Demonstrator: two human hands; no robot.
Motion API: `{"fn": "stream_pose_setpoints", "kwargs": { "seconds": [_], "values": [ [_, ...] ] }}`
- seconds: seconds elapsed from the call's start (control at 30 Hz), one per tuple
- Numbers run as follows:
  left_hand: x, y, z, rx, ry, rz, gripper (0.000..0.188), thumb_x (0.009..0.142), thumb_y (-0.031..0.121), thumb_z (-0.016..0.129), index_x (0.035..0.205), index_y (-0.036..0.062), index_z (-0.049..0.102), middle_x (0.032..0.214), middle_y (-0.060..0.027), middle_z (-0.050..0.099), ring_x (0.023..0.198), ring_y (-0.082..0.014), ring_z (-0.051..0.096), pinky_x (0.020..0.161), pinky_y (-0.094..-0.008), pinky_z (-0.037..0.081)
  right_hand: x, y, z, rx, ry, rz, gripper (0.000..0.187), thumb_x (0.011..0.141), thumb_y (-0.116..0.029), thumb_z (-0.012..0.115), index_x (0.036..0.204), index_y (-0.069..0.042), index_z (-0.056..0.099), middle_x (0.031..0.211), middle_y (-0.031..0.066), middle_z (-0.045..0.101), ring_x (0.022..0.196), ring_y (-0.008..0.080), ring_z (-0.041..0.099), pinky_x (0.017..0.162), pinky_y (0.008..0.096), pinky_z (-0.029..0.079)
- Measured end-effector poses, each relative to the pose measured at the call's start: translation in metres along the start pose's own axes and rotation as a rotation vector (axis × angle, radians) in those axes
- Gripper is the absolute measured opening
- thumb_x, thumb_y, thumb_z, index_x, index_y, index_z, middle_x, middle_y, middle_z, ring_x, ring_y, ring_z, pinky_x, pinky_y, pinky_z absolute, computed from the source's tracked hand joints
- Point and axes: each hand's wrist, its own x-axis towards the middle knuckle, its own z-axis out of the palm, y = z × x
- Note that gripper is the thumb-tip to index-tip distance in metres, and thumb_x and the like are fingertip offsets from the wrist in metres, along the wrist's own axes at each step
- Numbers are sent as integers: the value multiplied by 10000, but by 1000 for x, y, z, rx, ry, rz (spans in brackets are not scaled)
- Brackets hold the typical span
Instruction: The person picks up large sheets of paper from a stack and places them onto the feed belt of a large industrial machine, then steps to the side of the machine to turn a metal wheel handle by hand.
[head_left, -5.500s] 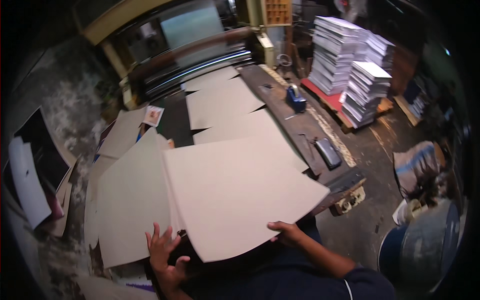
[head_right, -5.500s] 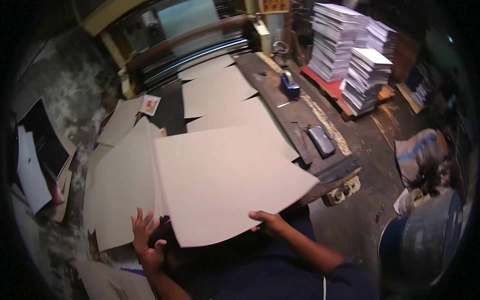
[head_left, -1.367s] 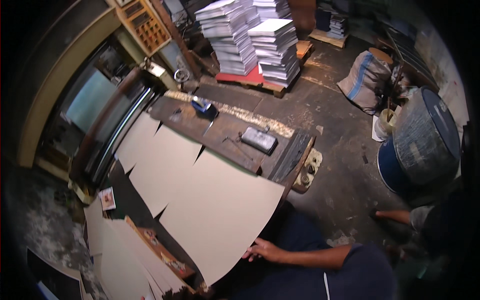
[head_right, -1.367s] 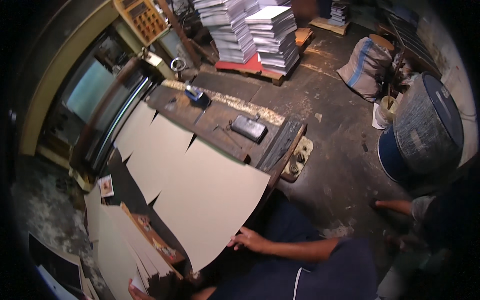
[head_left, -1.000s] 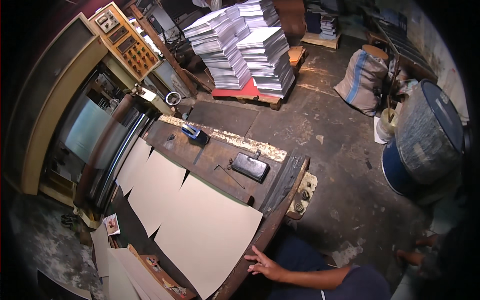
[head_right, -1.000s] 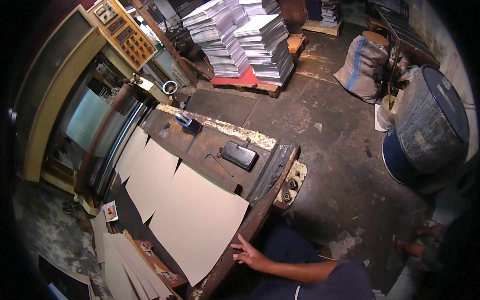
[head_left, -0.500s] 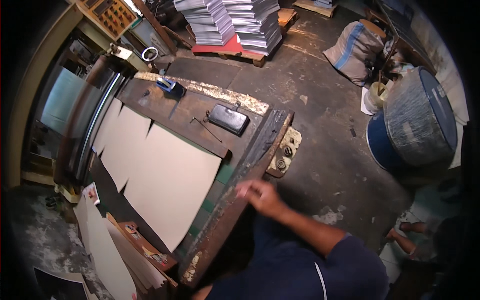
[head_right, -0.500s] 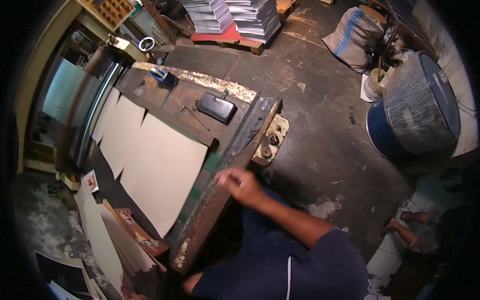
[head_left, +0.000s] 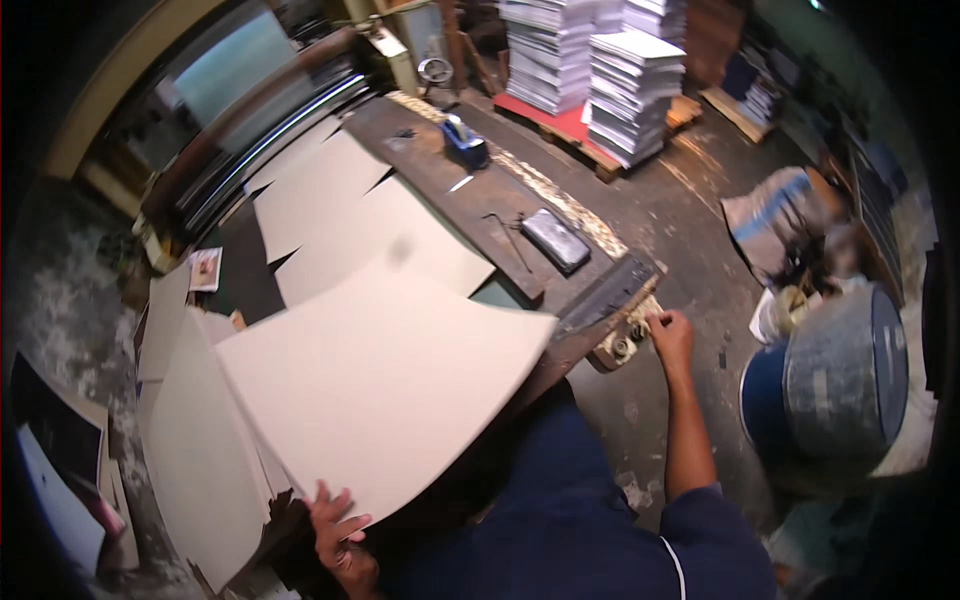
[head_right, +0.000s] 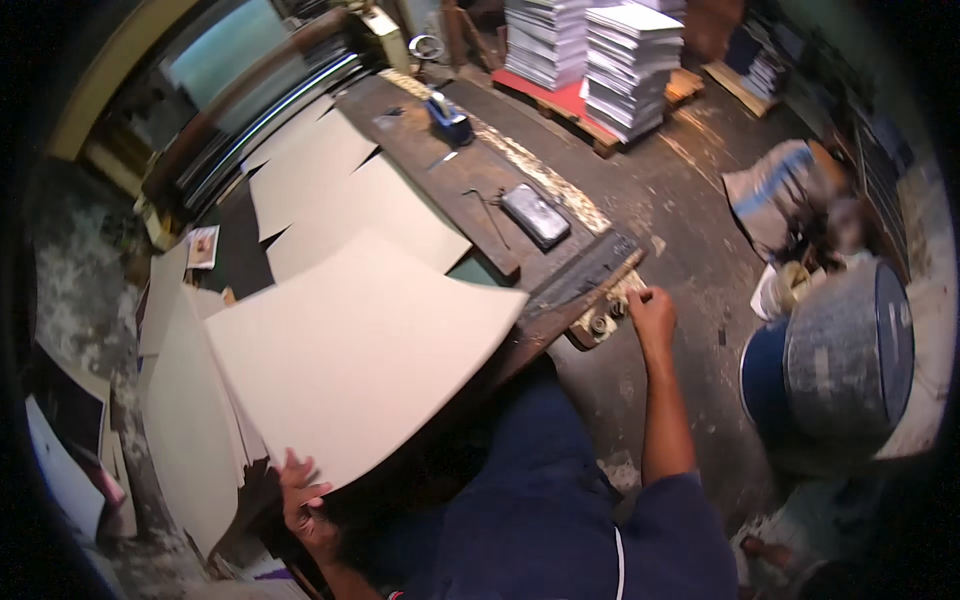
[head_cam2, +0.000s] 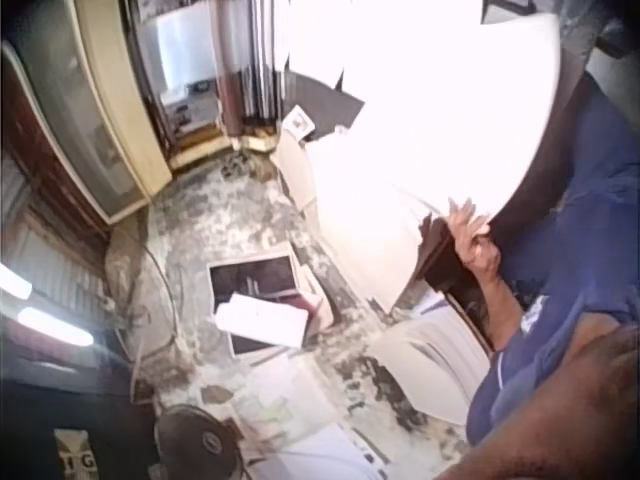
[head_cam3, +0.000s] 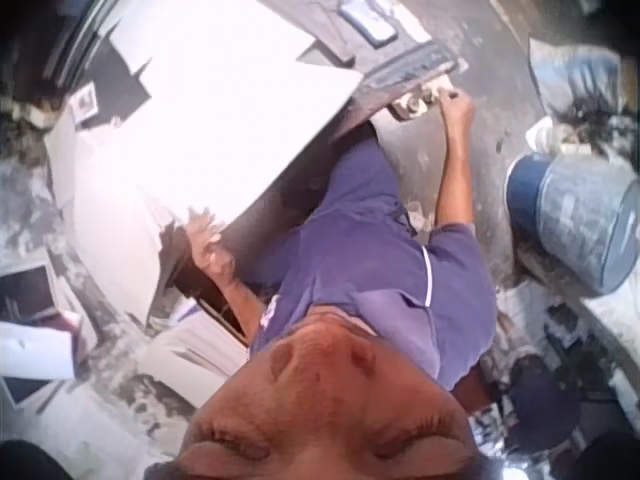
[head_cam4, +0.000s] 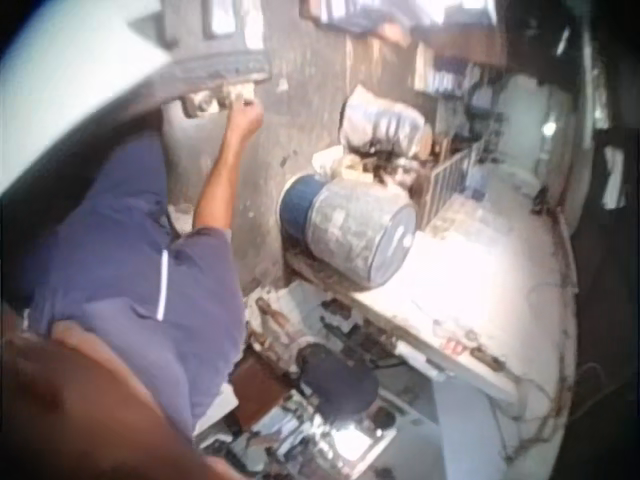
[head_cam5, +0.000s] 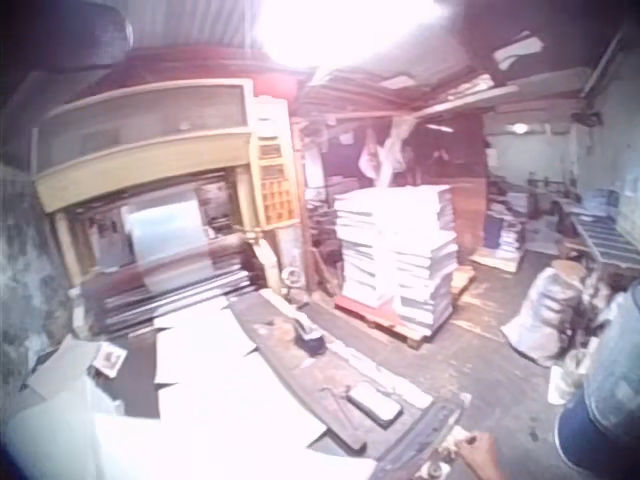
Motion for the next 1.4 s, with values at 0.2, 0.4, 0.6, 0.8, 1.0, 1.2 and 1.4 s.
{"fn": "stream_pose_setpoints", "kwargs": {
  "seconds": [0.2,0.4,0.6,0.8,1.0,1.2,1.4],
  "values": [
    [-69,-30,-15,-287,-136,-337,391,926,397,566,763,57,669,836,-85,711,1191,-332,542,1144,-539,99,2,-6,6,-56,-40,-63,329,732,-307,729,710,15,665,662,178,642,603,319,634,599,403,483],
    [-91,-55,-7,-388,-297,-439,263,895,327,630,840,83,709,874,-28,726,1197,-292,541,1141,-523,123,12,2,8,-166,-25,-124,319,681,-290,696,671,27,662,613,210,613,577,351,635,578,419,482],
    [-71,-84,9,-362,-262,-335,233,890,303,641,906,85,721,952,-34,722,1217,-289,539,1141,-520,147,22,4,12,-183,-69,-84,305,649,-277,662,661,28,676,632,241,622,614,384,649,603,431,501],
    [-42,-105,21,-357,-220,-285,228,891,292,647,918,75,708,1039,-41,706,1230,-286,534,1145,-498,152,23,6,15,-267,-38,-84,298,630,-264,661,677,30,674,638,248,619,616,399,643,603,455,495],
    [-30,-149,37,-207,-153,-149,193,844,228,709,947,65,706,1083,-124,686,1226,-294,538,1042,-438,378,30,29,17,-284,6,-122,272,603,-225,658,635,45,640,625,259,595,606,409,624,584,460,477],
    [-27,-140,27,-81,-64,-340,503,803,335,751,1188,39,618,1234,-179,604,1282,-343,477,1057,-437,361,11,-13,22,-194,-1,16,260,615,-211,669,671,43,666,678,265,622,667,431,638,650,467,503],
    [-10,-87,22,364,-39,-101,420,820,179,694,1198,31,590,1169,-234,601,1089,-414,558,959,-455,432,11,-10,17,-219,38,70,241,630,-199,676,685,35,680,708,250,647,697,415,654,677,465,514]
  ]
}}
